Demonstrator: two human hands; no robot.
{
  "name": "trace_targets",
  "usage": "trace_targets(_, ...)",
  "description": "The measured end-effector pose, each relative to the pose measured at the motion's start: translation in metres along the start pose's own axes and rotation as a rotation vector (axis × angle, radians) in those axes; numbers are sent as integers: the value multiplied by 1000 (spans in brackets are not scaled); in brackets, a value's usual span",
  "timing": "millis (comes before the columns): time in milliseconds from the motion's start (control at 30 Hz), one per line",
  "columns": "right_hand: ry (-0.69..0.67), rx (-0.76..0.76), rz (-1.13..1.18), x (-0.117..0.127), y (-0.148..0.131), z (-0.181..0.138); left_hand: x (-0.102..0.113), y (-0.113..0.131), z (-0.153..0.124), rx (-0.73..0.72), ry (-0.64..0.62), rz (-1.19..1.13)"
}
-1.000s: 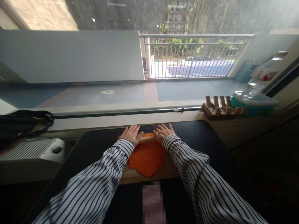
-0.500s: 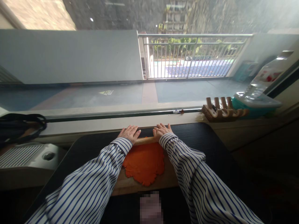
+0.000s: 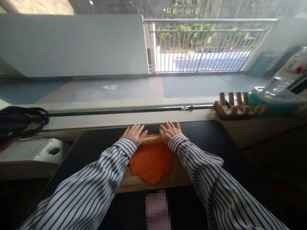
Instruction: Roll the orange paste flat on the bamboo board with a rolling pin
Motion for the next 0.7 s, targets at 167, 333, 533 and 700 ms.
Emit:
trace_targets(167,10,8,37,3,4,20,3,-4,16,15,-15,-24)
trace_targets(333,-4,36,49,6,4,33,7,-5,25,67,-59,-38)
trace_targets(533,7,55,21,7,1,25,5,-2,17,74,-84,-34)
trace_targets(700,63,62,3,2,-1,2,1,3,-4,26,-34,16)
Point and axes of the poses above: each hand's wrist, its own z-axis towards the middle knuckle, its own x-axis out of the back of the hand, y = z × x, the point moved 4 cm from there along z, towards the middle knuckle, and after that the axes turned 8 degrees about -z, right-handed, at the moved point
